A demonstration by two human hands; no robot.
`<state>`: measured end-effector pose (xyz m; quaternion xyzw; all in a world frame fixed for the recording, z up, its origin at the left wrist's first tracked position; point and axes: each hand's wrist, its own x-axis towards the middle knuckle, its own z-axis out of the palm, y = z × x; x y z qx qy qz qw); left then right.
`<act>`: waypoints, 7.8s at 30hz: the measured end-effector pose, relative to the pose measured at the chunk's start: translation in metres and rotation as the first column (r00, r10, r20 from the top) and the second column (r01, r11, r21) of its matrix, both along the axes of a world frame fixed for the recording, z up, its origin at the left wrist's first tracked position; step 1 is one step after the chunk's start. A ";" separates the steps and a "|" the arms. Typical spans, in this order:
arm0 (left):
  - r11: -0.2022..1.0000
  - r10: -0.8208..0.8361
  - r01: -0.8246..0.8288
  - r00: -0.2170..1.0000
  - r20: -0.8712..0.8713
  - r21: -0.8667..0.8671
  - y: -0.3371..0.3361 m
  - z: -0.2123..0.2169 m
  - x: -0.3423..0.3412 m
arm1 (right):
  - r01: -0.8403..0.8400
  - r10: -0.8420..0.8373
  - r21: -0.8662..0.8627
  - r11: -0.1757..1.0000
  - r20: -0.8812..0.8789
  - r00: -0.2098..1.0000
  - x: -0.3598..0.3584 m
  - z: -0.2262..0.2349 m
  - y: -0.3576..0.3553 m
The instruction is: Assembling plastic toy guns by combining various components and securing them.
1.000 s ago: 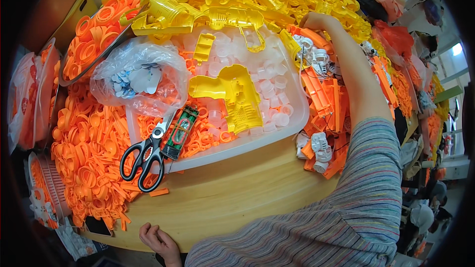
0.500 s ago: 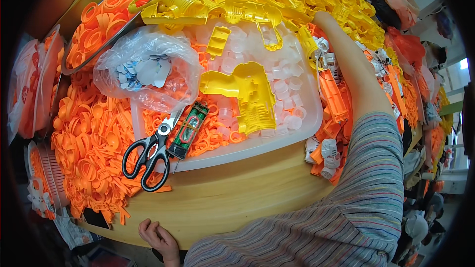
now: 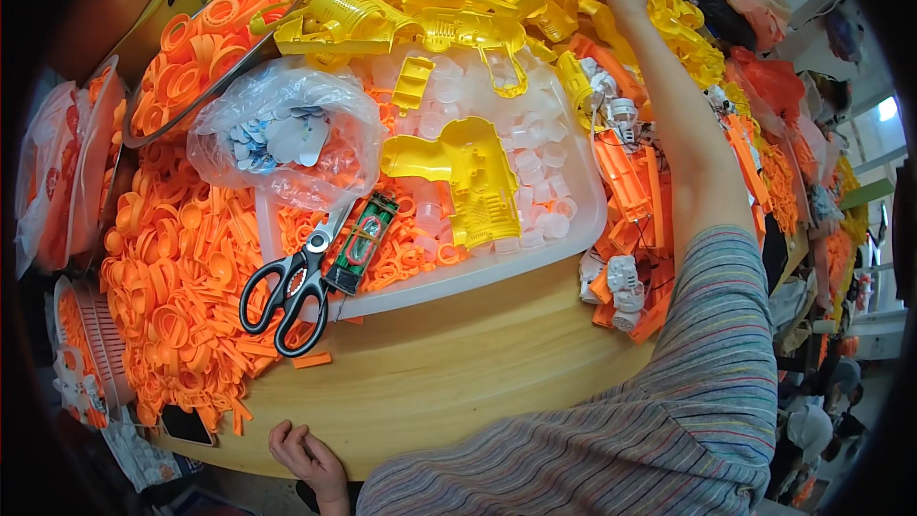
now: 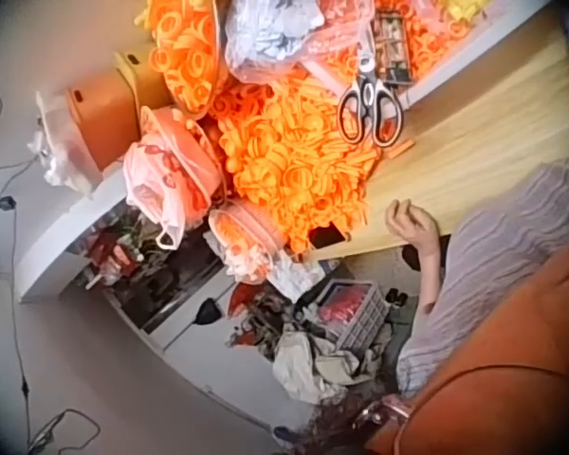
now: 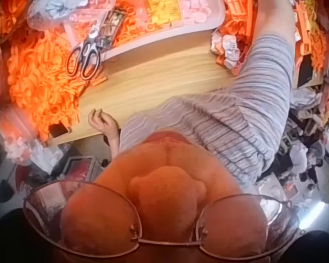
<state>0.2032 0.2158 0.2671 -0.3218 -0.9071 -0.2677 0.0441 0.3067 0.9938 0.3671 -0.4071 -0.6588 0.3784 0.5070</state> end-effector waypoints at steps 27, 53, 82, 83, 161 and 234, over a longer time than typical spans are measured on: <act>0.991 -0.083 0.094 0.990 -0.112 0.097 0.003 0.005 -0.001 | -0.296 -0.041 -0.362 0.884 -0.692 0.721 -0.015 0.062 -0.070; 0.890 -0.099 0.125 0.992 -0.081 0.439 0.008 0.009 0.013 | -0.732 0.435 0.221 0.644 0.681 0.589 0.092 -0.058 -0.485; 0.769 -0.602 0.621 0.783 -0.157 0.152 0.064 0.000 0.065 | -0.017 0.007 0.321 0.947 0.030 1.000 0.109 -0.029 -0.438; 0.789 -0.576 0.595 0.803 -0.152 0.154 0.060 0.001 0.062 | -0.081 0.056 0.266 0.961 0.100 0.993 0.125 -0.038 -0.452; 0.410 -0.801 0.912 0.357 -0.480 -0.004 0.170 0.133 0.059 | -0.805 0.625 -0.213 0.553 -0.533 0.570 0.136 -0.017 -0.503; 0.792 -0.547 0.476 0.277 0.790 0.382 0.114 0.065 0.065 | -0.741 0.507 -0.440 0.507 -0.543 0.669 0.137 -0.069 -0.553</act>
